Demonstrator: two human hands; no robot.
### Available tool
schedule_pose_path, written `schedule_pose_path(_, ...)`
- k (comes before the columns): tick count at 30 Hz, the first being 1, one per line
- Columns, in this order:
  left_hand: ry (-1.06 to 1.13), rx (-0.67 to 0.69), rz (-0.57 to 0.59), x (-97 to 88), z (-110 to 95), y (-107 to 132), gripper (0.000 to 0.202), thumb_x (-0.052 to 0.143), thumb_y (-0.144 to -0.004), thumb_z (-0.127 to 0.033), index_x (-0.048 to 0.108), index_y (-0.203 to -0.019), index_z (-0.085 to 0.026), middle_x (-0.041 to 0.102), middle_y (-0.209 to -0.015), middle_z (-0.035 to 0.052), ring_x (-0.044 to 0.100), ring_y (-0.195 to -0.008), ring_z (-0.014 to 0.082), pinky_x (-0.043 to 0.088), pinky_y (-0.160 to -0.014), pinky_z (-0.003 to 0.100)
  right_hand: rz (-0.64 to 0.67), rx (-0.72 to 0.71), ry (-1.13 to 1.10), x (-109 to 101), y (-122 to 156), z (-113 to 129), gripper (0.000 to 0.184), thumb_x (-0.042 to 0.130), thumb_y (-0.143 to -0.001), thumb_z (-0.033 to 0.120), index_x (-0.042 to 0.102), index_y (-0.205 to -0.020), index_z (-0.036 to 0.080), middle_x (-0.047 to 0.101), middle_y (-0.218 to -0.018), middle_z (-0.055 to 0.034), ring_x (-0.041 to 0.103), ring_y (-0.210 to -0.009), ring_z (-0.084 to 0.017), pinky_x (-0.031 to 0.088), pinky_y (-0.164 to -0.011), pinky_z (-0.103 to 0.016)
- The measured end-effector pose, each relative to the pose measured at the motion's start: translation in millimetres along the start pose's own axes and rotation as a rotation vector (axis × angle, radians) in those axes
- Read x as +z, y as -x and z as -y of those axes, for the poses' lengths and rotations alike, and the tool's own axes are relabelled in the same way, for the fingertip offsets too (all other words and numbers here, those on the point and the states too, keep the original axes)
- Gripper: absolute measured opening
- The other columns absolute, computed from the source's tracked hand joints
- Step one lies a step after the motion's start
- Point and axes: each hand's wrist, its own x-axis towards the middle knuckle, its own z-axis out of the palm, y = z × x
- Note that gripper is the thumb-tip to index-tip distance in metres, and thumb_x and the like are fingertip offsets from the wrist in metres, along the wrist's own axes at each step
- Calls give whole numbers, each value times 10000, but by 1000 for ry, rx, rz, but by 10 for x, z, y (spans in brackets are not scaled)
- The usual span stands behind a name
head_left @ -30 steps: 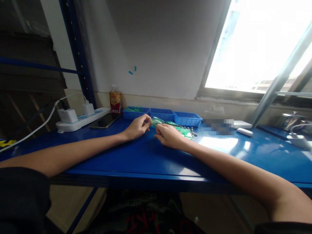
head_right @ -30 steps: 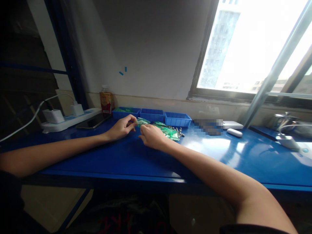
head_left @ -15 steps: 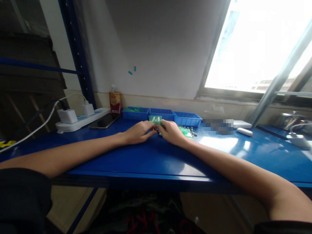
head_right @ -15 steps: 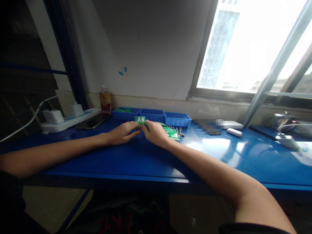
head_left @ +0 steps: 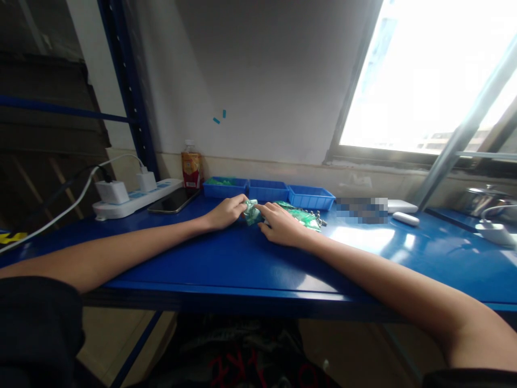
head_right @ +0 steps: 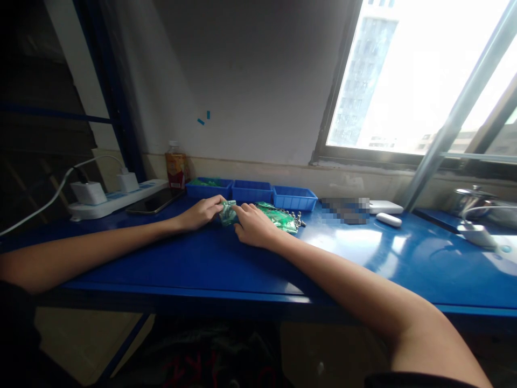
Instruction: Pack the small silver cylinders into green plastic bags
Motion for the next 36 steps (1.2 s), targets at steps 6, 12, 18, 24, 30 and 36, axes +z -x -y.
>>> schedule_pose_path(6,-384,263,-35,28,-56,107,222,388,-906,-304,520,-1044,-191,631,-886,41,599,-798,197,421,-708,283,-78,154,-191,-33,-59,23,354,481,-911,400,595,-1067,103,652,-959,-108,584,-921,-205,421,-835,-319)
schedule_pose_path(12,-399,456,40,10,-49,107,241,389,-877,-190,515,-1082,-176,607,-918,46,583,-781,163,434,-723,257,-65,165,-146,-25,-59,13,316,531,-885,406,611,-1017,130,669,-951,-99,597,-917,-214,414,-822,-313)
schedule_pose_path(18,-397,402,124,20,-115,113,186,496,-830,-221,555,-1004,-189,620,-881,26,576,-735,152,439,-684,246,51,-47,38,-10,-17,-21,171,487,-904,268,577,-935,126,615,-921,-100,557,-881,-203,417,-816,-311)
schedule_pose_path(24,-519,454,28,22,-54,76,162,497,-775,-133,602,-884,-190,616,-898,34,580,-831,183,422,-795,308,54,-44,30,-6,5,-9,184,486,-888,246,562,-1000,122,591,-961,-114,544,-921,-217,426,-847,-337)
schedule_pose_path(30,-240,461,-75,-6,1,43,226,427,-779,-67,595,-658,-157,498,-1033,61,558,-886,149,474,-807,278,3,-30,-159,-7,13,4,521,586,-824,293,420,-1286,118,549,-1229,-173,516,-1122,-263,406,-936,-398)
schedule_pose_path(36,-123,549,-137,9,-75,85,245,472,-837,-136,596,-626,-148,465,-1058,71,537,-775,121,497,-742,292,51,-152,-310,-92,15,49,460,651,-763,266,506,-1172,114,613,-1078,-118,560,-986,-228,437,-865,-357)
